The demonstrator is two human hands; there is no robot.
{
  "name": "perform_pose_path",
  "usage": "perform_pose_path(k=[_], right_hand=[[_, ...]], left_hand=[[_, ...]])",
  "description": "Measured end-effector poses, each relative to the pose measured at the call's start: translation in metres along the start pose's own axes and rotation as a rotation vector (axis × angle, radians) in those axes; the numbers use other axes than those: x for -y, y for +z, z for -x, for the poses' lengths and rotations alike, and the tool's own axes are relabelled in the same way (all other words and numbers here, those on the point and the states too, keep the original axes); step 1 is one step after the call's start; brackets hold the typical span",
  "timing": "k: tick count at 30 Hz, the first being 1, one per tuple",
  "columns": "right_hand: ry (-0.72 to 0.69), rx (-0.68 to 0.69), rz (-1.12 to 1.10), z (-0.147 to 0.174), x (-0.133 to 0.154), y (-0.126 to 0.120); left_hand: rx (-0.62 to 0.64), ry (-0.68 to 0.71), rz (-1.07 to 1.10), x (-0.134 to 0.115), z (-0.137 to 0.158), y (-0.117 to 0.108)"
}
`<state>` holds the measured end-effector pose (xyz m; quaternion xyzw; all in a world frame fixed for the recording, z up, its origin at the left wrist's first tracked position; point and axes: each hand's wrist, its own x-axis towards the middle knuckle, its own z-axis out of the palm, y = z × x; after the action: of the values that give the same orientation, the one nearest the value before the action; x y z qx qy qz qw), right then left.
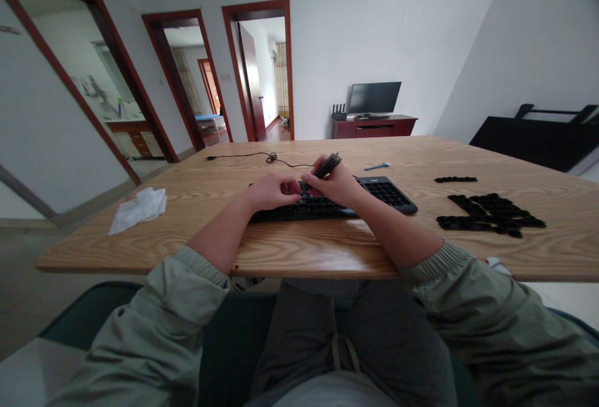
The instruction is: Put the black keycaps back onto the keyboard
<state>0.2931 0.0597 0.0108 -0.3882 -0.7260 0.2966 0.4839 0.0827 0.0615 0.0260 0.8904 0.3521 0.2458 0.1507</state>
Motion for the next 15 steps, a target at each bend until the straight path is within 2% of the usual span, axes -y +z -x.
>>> perform_pose_path(k=[7, 15], right_hand=[[-0.021, 0.030, 0.026, 0.0025, 0.0044, -0.0002], [-0.010, 0.010, -0.028, 0.0055, 0.0018, -0.0009]], left_hand=[[0.053, 0.015, -0.118, -0.0006, -0.0028, 0.0028], [0.033, 0.025, -0.150, -0.0010, -0.0019, 0.0039]])
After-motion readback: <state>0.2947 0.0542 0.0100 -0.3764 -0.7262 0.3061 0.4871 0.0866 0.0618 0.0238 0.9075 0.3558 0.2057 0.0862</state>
